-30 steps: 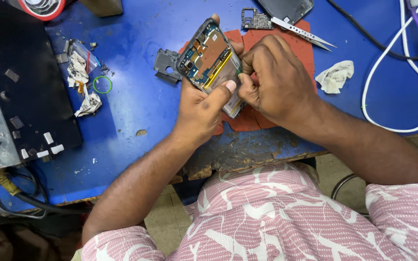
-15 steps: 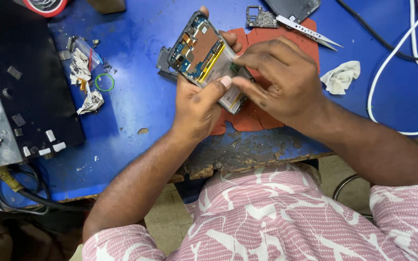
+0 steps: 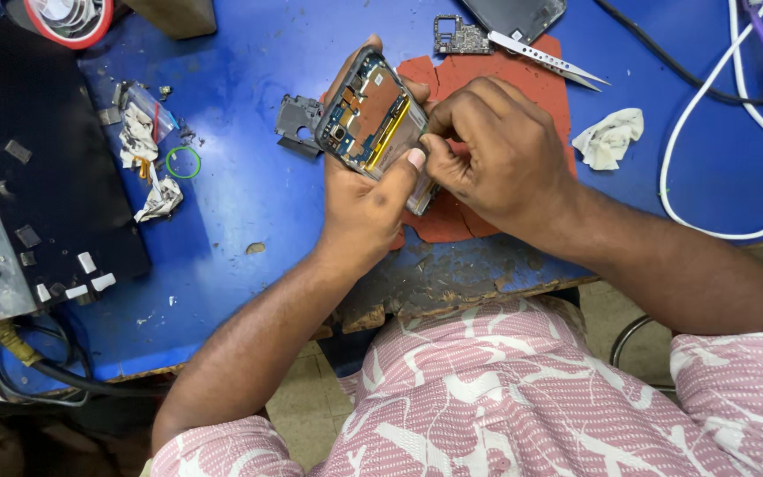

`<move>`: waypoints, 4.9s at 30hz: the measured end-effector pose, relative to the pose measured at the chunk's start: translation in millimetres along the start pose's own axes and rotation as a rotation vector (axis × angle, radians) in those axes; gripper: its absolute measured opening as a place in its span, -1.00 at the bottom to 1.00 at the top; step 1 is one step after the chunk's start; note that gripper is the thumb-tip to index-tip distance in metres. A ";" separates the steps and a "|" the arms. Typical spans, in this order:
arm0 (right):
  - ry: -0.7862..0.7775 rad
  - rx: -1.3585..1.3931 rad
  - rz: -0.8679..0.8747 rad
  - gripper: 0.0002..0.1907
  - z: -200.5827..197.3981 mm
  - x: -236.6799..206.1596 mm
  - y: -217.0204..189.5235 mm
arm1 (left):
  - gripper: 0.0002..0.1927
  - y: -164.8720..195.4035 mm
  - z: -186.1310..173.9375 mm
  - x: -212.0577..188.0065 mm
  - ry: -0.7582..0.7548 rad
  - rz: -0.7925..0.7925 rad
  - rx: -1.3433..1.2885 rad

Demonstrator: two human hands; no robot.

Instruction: The person uses a screwdriver to remove screws from a smartphone's back cover and then uses tweezers to detach the battery connector. The person then removes the battery from the phone.

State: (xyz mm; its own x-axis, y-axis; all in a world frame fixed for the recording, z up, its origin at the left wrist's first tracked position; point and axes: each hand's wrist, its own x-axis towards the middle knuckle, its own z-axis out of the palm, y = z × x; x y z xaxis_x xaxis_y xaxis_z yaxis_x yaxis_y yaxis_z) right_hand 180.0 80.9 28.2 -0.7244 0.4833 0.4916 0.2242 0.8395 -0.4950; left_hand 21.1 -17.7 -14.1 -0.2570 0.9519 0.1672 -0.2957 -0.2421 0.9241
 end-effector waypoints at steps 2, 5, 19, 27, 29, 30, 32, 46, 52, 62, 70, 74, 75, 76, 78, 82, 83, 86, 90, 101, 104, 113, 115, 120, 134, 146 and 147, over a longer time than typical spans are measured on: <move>0.020 -0.036 0.000 -0.82 0.1 -0.7 4.3 | -0.21 -0.6 -0.5 -1.3 0.005 0.021 0.018; 0.039 -0.025 -0.005 -0.80 -1.8 -2.5 11.2 | -0.32 -1.5 -3.6 -1.8 -0.019 0.042 0.087; -0.052 0.356 0.119 -0.89 -15.3 7.3 21.2 | -0.24 12.1 -6.6 8.3 0.039 -0.036 -0.284; -0.026 0.171 0.069 -0.78 -1.9 6.0 8.3 | -0.19 9.6 -9.2 7.0 0.007 0.043 -0.207; -0.035 0.212 0.099 -0.80 -0.4 4.5 6.0 | -0.18 9.2 -9.3 5.4 -0.011 0.059 -0.151; -0.039 0.231 0.113 -0.82 0.1 4.1 5.9 | -0.18 9.0 -9.2 4.9 -0.017 0.059 -0.132; -0.061 0.206 0.140 -0.81 1.7 3.2 5.8 | -0.18 8.7 -8.8 3.9 -0.024 0.051 -0.101; -0.136 0.064 0.094 -0.78 5.1 1.5 19.9 | -0.22 10.8 -6.7 4.6 -0.057 -0.006 -0.019; -0.261 0.393 0.302 -0.87 -0.9 0.4 34.8 | -0.18 19.2 -9.7 9.6 -0.076 -0.062 -0.174; -0.315 1.157 0.587 -0.89 3.0 -2.4 47.2 | -0.12 31.6 -9.3 15.8 -0.134 -0.178 -0.503; -0.325 1.272 0.681 -0.62 6.9 -2.8 42.4 | -0.08 32.8 -9.0 13.8 -0.127 -0.233 -0.525; -0.337 1.293 0.695 -0.82 7.9 -7.8 47.5 | -0.10 33.4 -10.4 14.1 -0.145 -0.231 -0.522; -0.340 1.302 0.688 -0.88 8.9 -8.9 48.9 | -0.11 33.2 -10.3 14.1 -0.148 -0.229 -0.525; -0.344 1.279 0.690 -0.90 10.2 -9.6 50.2 | -0.12 33.1 -10.3 14.1 -0.152 -0.227 -0.528; -0.353 1.233 0.695 -0.94 12.1 -9.2 51.4 | -0.15 31.4 -8.7 14.1 -0.145 -0.210 -0.523; -0.330 1.152 0.617 -0.93 7.9 -1.9 44.1 | -0.25 26.9 -8.7 13.1 -0.091 -0.181 -0.447; -0.328 1.113 0.603 -0.93 4.3 0.3 39.9 | -0.26 25.7 -9.9 12.5 -0.084 -0.176 -0.411; -0.252 0.599 0.461 -0.85 -10.3 4.2 23.8 | -0.27 20.9 -14.1 12.1 -0.064 -0.155 -0.267; -0.212 0.062 0.051 -0.60 -13.4 9.0 4.9 | -0.09 12.0 -15.8 10.5 -0.070 -0.161 -0.175; -0.424 0.024 0.168 -0.69 -12.4 8.3 7.1 | 0.03 8.6 -10.9 5.7 -0.154 -0.208 -0.044; -0.421 -0.012 0.142 -0.71 -15.0 9.5 7.1 | 0.03 9.0 -11.4 6.0 -0.161 -0.209 -0.053; -0.409 -0.086 0.166 -0.56 -14.2 11.9 -2.5 | -0.01 1.2 -10.0 5.9 -0.196 -0.176 -0.152; -0.377 -0.086 0.138 -0.60 -12.6 11.6 -2.3 | -0.01 1.4 -10.2 4.9 -0.192 -0.171 -0.116; -0.420 0.026 0.085 -0.71 -14.6 10.9 2.2 | -0.01 3.5 -9.6 2.5 -0.147 -0.203 -0.142; -0.519 0.182 0.184 -0.64 -18.4 5.6 -0.7 | -0.02 15.4 -9.4 10.7 -0.172 -0.322 -0.221; -0.531 0.319 0.183 -0.63 -21.5 5.2 1.8 | -0.02 15.4 -12.0 11.0 -0.183 -0.382 -0.299; -0.545 0.338 0.201 -0.62 -21.7 4.9 2.5 | -0.02 15.8 -12.4 10.9 -0.191 -0.373 -0.281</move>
State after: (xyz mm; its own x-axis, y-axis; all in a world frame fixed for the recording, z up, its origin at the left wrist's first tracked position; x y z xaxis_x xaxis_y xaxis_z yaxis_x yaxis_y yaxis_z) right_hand 191.2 90.7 44.9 -0.9353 0.3531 -0.0213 0.2367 0.5799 -0.7796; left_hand 2.2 -13.5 -1.9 0.0790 0.9942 -0.0727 -0.5782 0.1051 0.8091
